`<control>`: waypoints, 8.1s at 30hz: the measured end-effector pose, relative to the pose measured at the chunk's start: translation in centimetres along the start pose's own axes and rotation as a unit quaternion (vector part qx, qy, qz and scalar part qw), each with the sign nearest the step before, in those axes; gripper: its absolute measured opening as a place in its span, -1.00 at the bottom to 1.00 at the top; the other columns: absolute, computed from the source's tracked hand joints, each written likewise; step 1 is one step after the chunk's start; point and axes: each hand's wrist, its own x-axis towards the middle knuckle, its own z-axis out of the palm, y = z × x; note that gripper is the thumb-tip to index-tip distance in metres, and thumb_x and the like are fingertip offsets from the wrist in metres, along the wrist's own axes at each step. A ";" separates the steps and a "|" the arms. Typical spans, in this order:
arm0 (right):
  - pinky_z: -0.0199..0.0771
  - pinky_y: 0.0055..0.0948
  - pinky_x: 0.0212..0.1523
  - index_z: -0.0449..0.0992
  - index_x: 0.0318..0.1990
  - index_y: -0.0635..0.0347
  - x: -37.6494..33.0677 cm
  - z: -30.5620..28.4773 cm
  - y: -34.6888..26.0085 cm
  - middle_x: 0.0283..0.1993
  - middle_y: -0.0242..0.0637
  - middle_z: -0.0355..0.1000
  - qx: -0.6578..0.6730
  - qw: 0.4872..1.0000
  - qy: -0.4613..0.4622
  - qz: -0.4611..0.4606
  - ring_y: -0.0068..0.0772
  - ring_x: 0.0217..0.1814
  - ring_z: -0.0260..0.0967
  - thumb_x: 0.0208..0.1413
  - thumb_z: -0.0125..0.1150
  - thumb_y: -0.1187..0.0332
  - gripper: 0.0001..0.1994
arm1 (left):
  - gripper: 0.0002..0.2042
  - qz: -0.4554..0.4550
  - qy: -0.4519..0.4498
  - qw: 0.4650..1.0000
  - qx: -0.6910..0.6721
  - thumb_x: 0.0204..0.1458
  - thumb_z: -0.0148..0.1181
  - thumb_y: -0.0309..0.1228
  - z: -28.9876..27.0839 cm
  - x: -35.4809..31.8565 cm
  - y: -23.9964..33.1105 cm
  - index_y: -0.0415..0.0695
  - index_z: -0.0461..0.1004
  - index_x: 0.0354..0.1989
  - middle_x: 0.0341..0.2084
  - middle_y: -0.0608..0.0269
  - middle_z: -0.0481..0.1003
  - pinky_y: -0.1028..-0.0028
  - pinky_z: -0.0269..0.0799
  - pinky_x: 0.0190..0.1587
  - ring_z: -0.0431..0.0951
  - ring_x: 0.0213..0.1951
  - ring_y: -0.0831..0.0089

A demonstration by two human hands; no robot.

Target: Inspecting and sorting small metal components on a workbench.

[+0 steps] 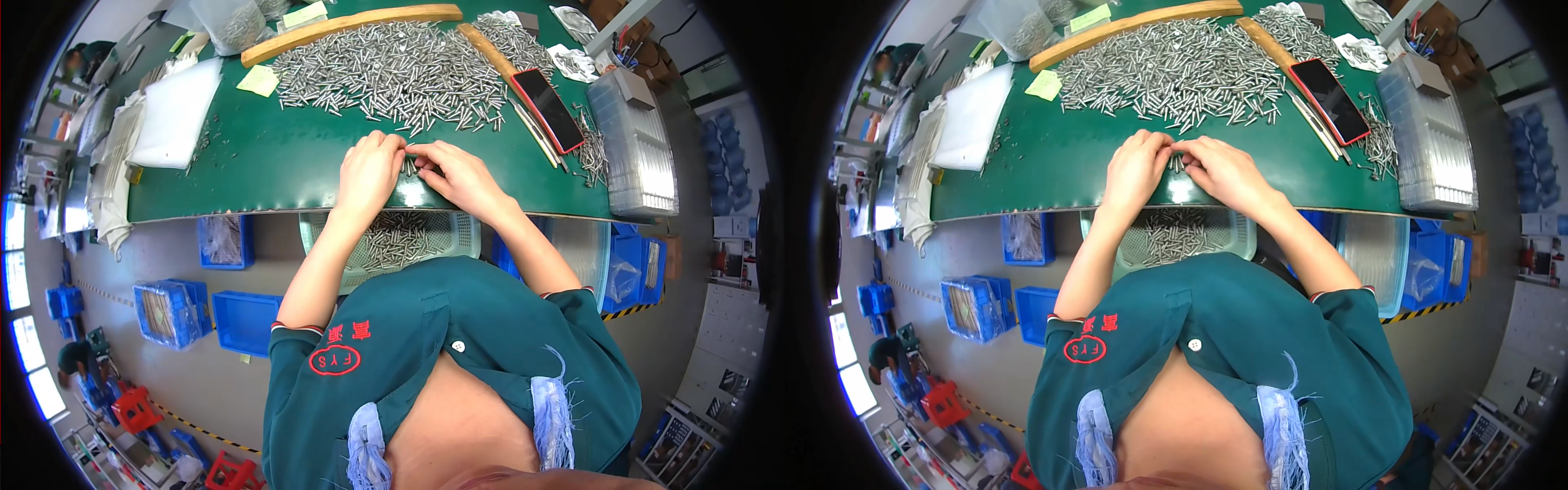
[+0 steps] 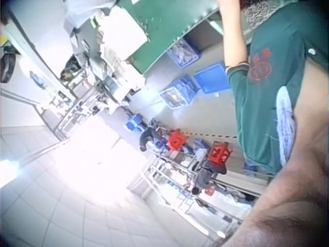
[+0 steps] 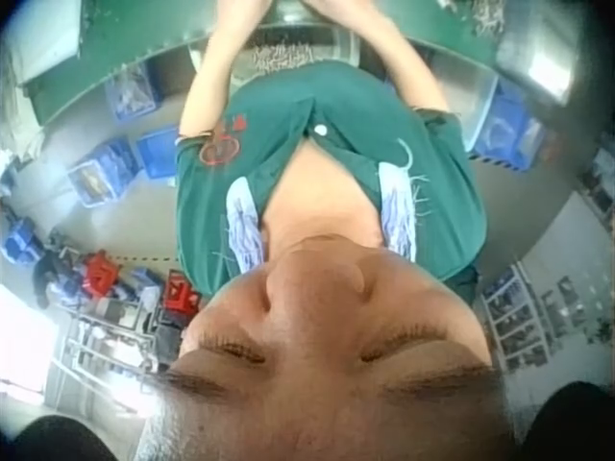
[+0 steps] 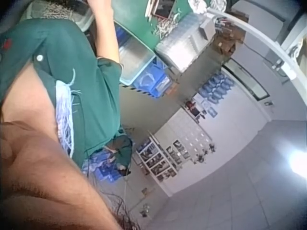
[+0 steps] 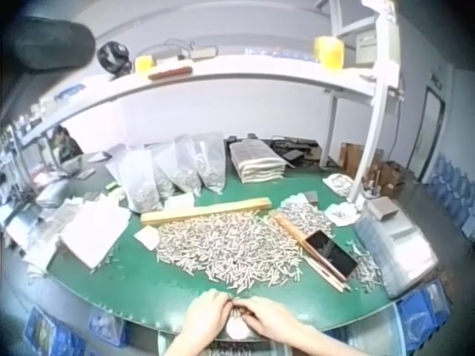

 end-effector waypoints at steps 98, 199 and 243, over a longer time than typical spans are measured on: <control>0.46 -0.31 -0.22 0.54 -0.24 0.04 -3.1 0.1 -1.1 -0.23 -0.42 0.39 -0.129 0.988 -0.027 -0.085 -0.30 -0.19 0.37 -0.04 0.25 0.27 -0.80 | -0.67 -0.374 -0.284 0.496 -0.730 0.21 0.00 -0.30 0.9 -7.6 1.0 -0.31 0.38 0.01 -0.11 -0.07 0.50 0.31 0.51 -0.01 0.55 -0.08 0.20; 0.18 -0.22 0.25 0.31 0.16 0.17 2.3 -2.6 2.4 0.20 -0.15 0.27 -0.124 0.991 0.047 -0.021 -0.11 0.27 0.18 0.05 0.23 0.16 -0.47 | -0.68 0.047 0.031 0.992 0.111 0.06 0.11 -0.34 0.4 8.1 -5.3 -0.04 0.45 0.02 0.00 0.04 0.43 0.22 0.38 0.03 0.45 0.01 0.09; 0.06 0.03 0.25 0.53 -0.29 0.04 -2.4 -0.2 0.9 -0.21 -0.32 0.39 -0.134 0.986 0.099 -0.026 -0.23 0.12 0.27 -0.08 0.32 0.32 -0.83 | -0.83 0.007 0.071 0.995 0.063 -0.09 0.29 -0.28 -1.2 -3.2 0.7 -0.05 0.51 -0.37 -0.40 0.31 0.43 0.24 0.17 -0.03 0.40 -0.25 0.34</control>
